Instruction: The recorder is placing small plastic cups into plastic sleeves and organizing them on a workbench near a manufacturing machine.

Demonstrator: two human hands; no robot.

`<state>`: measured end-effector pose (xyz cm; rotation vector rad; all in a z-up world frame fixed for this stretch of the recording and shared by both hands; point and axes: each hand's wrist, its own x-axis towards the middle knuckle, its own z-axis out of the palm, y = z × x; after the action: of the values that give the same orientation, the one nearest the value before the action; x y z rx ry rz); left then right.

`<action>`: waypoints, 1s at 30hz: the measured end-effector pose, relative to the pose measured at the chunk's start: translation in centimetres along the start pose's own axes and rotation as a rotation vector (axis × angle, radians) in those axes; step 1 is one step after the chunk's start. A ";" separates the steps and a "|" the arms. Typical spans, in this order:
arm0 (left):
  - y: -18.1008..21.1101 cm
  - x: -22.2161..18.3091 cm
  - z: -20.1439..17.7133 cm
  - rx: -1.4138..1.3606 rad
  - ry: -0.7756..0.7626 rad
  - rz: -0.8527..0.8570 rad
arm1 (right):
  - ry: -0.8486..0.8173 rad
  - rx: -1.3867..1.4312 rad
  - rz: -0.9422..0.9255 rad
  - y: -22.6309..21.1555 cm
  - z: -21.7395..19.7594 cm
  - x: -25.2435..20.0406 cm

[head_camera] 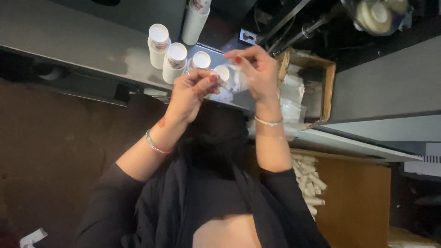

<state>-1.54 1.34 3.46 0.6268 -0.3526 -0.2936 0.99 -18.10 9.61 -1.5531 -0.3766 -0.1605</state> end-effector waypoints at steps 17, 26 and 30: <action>-8.8 -3.6 -5.8 0.521 0.473 -0.090 | 0.006 -0.070 0.040 7.7 -0.4 -6.6; -1.1 -4.2 3.0 0.693 0.109 0.092 | -0.147 -0.328 -0.076 -4.0 3.5 -11.6; -0.8 -6.0 2.9 0.371 -0.188 -0.324 | 0.004 -0.470 -0.227 -6.5 1.7 -11.8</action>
<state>-8.25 1.47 3.80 1.0279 -0.4917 -0.6078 -12.43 -18.19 11.78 -1.9679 -0.5386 -0.4543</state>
